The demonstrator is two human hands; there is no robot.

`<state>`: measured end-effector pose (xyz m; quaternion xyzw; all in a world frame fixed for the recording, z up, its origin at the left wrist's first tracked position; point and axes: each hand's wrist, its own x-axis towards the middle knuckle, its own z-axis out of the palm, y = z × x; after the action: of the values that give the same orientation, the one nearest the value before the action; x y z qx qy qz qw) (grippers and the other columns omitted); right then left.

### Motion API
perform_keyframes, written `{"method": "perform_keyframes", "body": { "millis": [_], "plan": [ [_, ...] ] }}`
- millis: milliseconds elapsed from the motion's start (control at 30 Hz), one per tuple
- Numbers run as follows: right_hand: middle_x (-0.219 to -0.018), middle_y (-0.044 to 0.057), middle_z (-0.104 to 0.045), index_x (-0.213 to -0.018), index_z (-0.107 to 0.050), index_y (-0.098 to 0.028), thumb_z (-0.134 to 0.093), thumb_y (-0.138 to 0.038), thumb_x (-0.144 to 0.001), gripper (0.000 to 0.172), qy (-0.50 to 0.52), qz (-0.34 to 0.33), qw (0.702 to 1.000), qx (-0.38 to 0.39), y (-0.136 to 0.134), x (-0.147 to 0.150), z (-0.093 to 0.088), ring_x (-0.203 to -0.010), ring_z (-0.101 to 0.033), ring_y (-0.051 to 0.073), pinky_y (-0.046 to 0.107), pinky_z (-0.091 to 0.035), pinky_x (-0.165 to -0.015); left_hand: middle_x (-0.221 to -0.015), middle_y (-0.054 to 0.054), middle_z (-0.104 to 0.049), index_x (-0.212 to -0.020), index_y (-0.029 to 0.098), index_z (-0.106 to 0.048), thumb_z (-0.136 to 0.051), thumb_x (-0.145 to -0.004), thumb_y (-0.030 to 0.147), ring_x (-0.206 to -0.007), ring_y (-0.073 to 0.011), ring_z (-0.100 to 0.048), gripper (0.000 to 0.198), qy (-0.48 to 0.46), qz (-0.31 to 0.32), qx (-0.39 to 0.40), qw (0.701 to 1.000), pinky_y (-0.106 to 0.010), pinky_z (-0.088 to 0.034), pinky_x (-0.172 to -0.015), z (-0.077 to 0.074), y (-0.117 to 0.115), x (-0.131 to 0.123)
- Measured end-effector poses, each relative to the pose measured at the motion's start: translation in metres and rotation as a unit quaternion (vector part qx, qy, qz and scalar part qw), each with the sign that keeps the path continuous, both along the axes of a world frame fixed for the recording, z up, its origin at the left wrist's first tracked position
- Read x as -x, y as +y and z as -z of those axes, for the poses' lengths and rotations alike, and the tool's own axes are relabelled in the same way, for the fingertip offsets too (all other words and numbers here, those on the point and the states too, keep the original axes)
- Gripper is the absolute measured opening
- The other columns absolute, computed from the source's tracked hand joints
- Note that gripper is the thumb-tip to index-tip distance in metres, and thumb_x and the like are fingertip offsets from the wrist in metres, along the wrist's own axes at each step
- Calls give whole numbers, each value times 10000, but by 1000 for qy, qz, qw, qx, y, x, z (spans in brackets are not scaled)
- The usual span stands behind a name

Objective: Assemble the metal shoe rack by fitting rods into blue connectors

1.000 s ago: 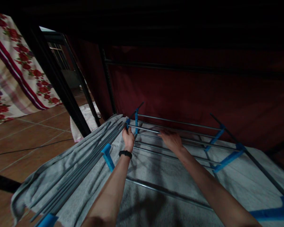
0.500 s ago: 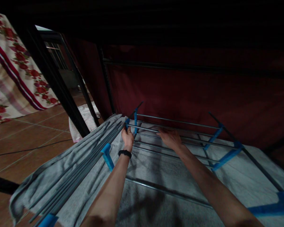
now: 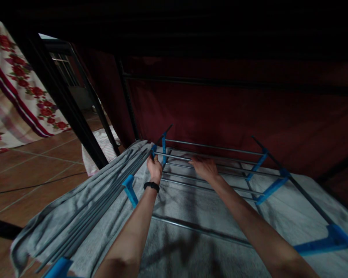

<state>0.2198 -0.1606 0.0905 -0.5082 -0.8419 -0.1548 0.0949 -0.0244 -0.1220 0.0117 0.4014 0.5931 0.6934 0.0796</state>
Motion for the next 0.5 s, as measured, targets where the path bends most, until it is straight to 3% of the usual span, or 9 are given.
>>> {"method": "perform_keyframes", "body": {
  "millis": [267, 500],
  "plan": [
    [-1081, 75, -722, -1118, -628, -234, -322, -436, -1017, 380, 15, -6, 1000, -1, 0, -1, 0, -958, -676, 217, 303, -465, -784, -1302, -183, -594, -1200, 114, -597, -534, -853, 233, -1273, -267, -521, 372, 5, 6, 25, 1000, -388, -338, -1142, -2, -3, 1],
    [-1324, 106, -597, -1377, -497, -212, -407, -364, -1002, 414, 72, -70, 992, -70, -16, -8, 2, -1195, -530, 222, 371, -355, -1045, -1238, -141, -627, -1164, 154, -602, -545, -814, 203, -1245, -265, -540, 358, 19, 25, 12, 999, -392, -339, -1146, -8, -7, 3]
  ]
}}
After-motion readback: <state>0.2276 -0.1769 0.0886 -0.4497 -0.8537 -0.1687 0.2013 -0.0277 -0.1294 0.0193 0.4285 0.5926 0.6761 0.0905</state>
